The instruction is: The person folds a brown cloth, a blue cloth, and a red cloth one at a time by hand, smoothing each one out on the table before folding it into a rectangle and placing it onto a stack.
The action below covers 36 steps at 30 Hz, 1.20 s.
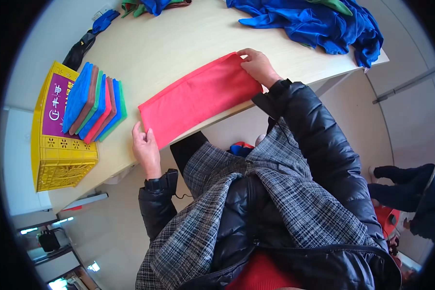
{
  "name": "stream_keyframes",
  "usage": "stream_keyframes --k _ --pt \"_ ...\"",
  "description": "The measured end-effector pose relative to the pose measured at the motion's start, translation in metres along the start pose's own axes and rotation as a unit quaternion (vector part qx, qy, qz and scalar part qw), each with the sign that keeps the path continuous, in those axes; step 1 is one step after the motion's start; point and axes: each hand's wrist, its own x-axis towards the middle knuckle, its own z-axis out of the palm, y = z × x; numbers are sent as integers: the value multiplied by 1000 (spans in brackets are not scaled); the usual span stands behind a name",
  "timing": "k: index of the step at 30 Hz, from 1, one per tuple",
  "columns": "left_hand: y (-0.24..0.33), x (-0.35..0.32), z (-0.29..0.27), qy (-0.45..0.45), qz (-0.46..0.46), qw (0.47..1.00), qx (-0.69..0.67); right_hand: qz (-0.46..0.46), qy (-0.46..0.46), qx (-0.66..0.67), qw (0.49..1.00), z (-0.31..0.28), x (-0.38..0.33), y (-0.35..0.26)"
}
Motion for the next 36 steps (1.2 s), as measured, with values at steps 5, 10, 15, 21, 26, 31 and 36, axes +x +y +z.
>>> stream_keyframes --k 5,10,15,21,26,31,36 --pt "-8 3 -1 -3 7 1000 -11 8 -21 10 1000 -5 3 6" --pt "10 0 -4 -1 7 1000 26 15 -11 0 1000 -9 -4 0" --pt "26 -2 -12 63 84 983 150 1 -6 -34 999 -9 -10 6" --pt "77 38 -1 -36 272 948 163 41 -22 76 996 -17 -26 4" --pt "94 93 61 -185 360 900 163 34 -3 16 999 -28 -65 -14" --pt "106 100 102 -277 311 892 176 20 -21 81 996 -38 -90 -8" --pt "93 113 112 -322 228 907 149 92 -107 134 981 -51 -102 -30"
